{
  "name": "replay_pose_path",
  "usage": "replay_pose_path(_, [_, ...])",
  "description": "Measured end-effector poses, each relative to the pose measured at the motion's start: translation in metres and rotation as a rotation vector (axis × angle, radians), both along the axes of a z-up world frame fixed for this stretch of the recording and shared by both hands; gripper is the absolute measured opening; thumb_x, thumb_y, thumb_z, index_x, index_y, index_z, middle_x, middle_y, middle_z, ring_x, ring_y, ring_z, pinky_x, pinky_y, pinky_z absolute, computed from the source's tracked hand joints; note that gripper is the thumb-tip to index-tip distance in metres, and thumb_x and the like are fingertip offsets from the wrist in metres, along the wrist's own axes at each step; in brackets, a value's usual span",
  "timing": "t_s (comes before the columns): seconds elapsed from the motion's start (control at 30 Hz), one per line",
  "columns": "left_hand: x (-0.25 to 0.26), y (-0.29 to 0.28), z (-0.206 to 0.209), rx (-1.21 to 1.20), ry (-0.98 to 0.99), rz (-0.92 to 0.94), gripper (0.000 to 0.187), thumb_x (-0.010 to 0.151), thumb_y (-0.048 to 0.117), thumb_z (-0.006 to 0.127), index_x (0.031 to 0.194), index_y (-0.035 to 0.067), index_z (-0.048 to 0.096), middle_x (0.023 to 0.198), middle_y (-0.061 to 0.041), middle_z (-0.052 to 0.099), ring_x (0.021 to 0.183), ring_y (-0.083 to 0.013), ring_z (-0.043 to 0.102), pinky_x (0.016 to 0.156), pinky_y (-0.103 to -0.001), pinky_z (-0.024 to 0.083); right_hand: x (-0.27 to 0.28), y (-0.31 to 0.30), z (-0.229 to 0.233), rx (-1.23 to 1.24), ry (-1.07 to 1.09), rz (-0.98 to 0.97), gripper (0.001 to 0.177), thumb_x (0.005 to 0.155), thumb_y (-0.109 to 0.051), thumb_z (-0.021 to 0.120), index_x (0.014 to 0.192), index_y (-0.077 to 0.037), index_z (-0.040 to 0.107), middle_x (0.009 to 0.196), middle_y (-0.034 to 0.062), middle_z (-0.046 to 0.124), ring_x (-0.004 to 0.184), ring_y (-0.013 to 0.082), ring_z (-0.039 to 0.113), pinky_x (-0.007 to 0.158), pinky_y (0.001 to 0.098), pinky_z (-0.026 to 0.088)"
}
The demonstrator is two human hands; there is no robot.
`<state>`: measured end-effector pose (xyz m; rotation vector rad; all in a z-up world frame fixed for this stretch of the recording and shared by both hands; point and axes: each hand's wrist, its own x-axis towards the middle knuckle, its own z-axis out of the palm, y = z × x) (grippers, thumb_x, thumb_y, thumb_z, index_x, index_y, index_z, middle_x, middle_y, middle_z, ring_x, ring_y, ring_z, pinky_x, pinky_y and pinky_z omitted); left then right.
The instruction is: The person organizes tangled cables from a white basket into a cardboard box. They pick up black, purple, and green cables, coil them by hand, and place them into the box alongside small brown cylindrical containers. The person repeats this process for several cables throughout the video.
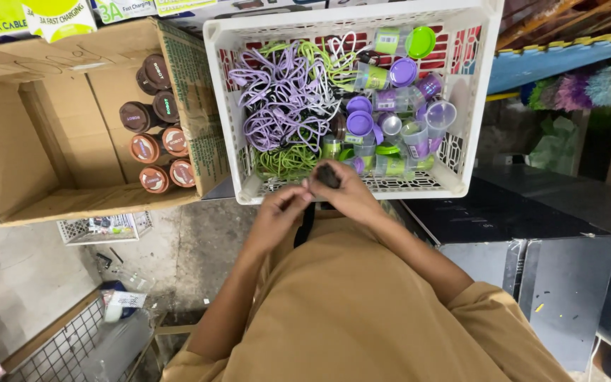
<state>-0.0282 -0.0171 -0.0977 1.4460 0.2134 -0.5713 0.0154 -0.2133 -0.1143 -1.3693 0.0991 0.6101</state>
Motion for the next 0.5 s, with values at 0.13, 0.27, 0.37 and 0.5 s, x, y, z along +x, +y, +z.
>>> replay_pose_path(0.13, [0.021,0.017,0.006,0.164,-0.267,-0.004,0.016,0.099,0.009,0.065,0.112,0.008,0.075,0.104,-0.002,0.074,0.095,-0.0114,0.067,0.086,-0.028,0.054,0.021,0.012,0.021,-0.182,-0.154,0.126,0.031,0.083,-0.020,0.082,0.096,-0.005,0.059,0.083,0.0004,0.059,0.074,0.0100,0.052,0.066,0.0281,0.046])
replay_pose_path(0.27, [0.041,0.027,0.016,0.248,-0.282,0.160,0.019,0.095,0.002,0.071,0.111,0.010,0.080,0.097,-0.005,0.072,0.087,-0.0144,0.066,0.079,-0.029,0.057,0.039,0.023,0.019,-0.256,-0.148,0.232,0.039,0.078,-0.031,0.085,0.095,-0.003,0.063,0.083,0.0026,0.061,0.075,0.0137,0.055,0.068,0.0303,0.047])
replay_pose_path(0.37, [0.051,0.031,0.026,-0.016,-0.277,0.298,0.015,0.093,0.003,0.076,0.103,0.013,0.080,0.099,-0.004,0.072,0.080,-0.0130,0.069,0.076,-0.029,0.062,0.048,0.034,0.007,-0.191,-0.264,0.251,0.050,0.076,-0.037,0.085,0.109,-0.004,0.066,0.092,-0.0011,0.068,0.084,0.0116,0.063,0.078,0.0281,0.051])
replay_pose_path(0.5, [0.050,0.040,0.025,0.000,-0.296,0.242,0.014,0.094,0.006,0.078,0.107,0.011,0.080,0.101,-0.006,0.072,0.093,-0.0122,0.071,0.086,-0.026,0.058,0.068,0.037,0.007,-0.250,-0.152,0.225,0.050,0.077,-0.040,0.084,0.105,-0.004,0.067,0.088,0.0021,0.066,0.081,0.0143,0.062,0.077,0.0298,0.052])
